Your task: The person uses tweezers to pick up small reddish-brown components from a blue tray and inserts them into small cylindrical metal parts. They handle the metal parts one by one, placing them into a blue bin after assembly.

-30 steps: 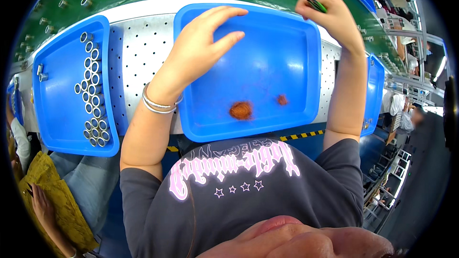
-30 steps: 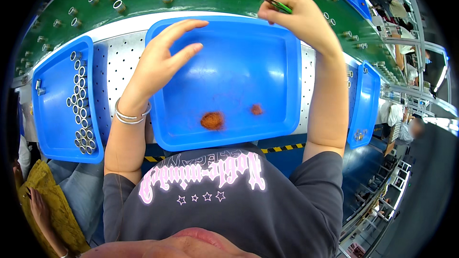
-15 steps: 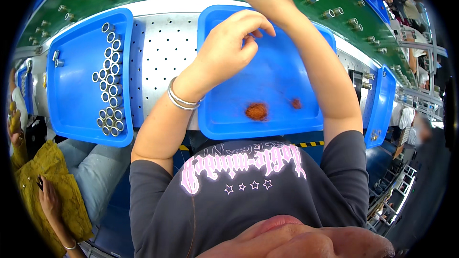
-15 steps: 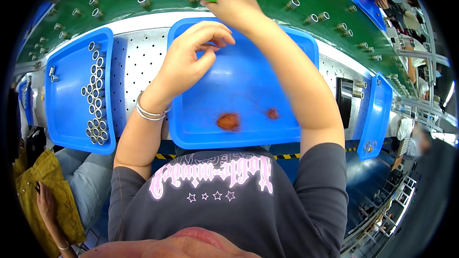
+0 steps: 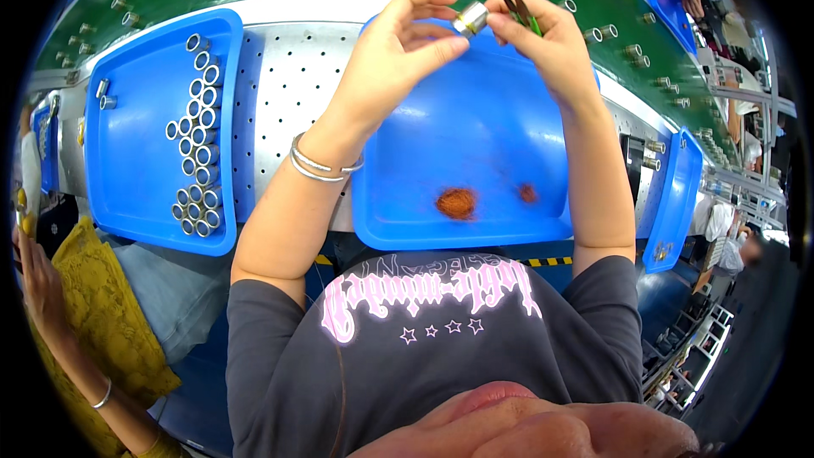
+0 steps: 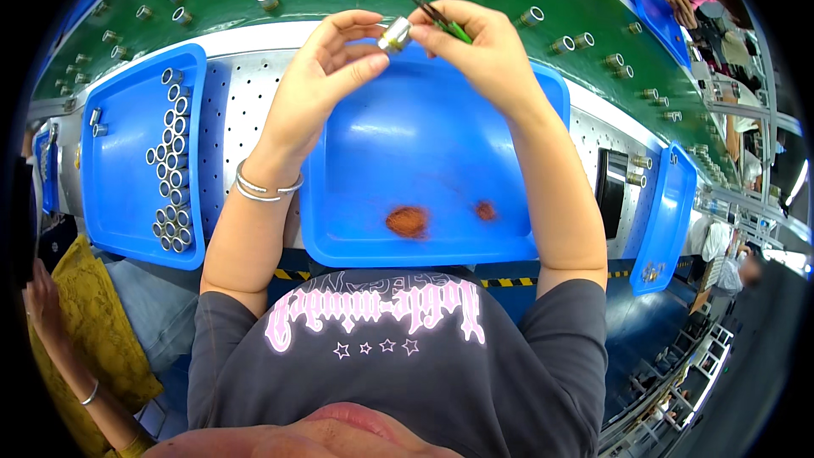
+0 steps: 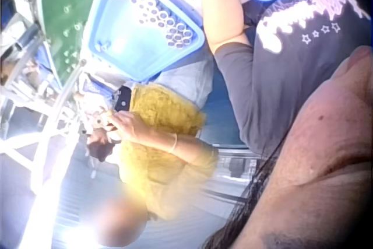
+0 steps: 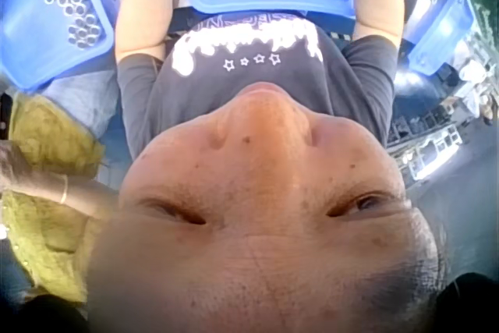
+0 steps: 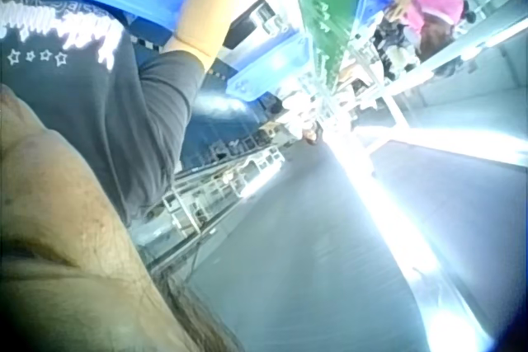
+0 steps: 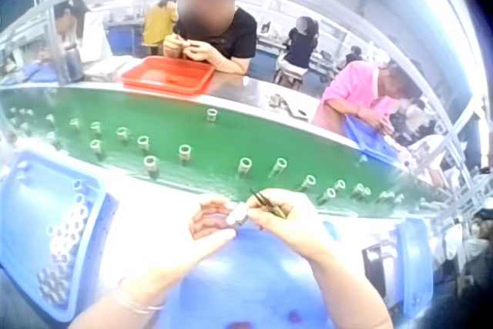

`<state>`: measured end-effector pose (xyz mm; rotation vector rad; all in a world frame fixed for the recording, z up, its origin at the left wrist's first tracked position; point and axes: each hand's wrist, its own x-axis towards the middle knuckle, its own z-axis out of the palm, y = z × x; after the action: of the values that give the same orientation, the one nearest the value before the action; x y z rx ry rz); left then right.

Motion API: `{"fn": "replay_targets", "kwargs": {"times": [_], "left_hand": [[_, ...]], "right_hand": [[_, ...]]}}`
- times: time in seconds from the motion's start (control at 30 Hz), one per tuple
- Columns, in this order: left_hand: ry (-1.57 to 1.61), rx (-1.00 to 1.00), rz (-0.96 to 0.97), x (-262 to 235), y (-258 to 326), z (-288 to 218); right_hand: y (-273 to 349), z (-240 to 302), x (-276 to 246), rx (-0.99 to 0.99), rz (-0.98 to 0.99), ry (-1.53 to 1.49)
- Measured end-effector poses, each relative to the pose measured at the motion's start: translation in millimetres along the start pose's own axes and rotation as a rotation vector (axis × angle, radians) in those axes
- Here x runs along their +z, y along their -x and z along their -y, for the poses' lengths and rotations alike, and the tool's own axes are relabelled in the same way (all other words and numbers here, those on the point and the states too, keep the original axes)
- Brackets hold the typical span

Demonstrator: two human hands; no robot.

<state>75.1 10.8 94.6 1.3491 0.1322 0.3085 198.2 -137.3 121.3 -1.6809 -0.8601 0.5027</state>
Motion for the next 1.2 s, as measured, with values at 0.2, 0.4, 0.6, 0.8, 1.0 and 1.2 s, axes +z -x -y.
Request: {"fn": "replay_targets", "kwargs": {"times": [0.2, 0.4, 0.6, 0.8, 1.0, 1.2], "left_hand": [[-0.039, -0.026, 0.156, 9.2, 5.4, -1.3], [-0.227, 0.173, 0.05, 17.4, 9.3, 5.5], [-0.001, 0.015, 0.066, 18.1, 8.9, -2.1], [0.248, -0.105, 0.084, 8.6, 4.2, -5.3], [0.374, -0.162, 0.094, 7.3, 2.5, -4.5], [0.327, -0.096, 0.047, 7.7, 3.0, -2.5]], "right_hand": [[18.7, -5.5, 1.6, -0.044, 0.01, -0.115], [26.2, 3.9, 23.5, -0.465, -0.151, 0.353], [27.6, 5.5, 20.2, -0.376, -0.115, 0.18], [27.0, 7.3, 8.0, -0.121, -0.043, -0.392], [24.4, 2.4, 12.1, -0.171, -0.118, -0.248], [25.4, 5.0, 1.4, -0.103, 0.044, -0.165]]}}
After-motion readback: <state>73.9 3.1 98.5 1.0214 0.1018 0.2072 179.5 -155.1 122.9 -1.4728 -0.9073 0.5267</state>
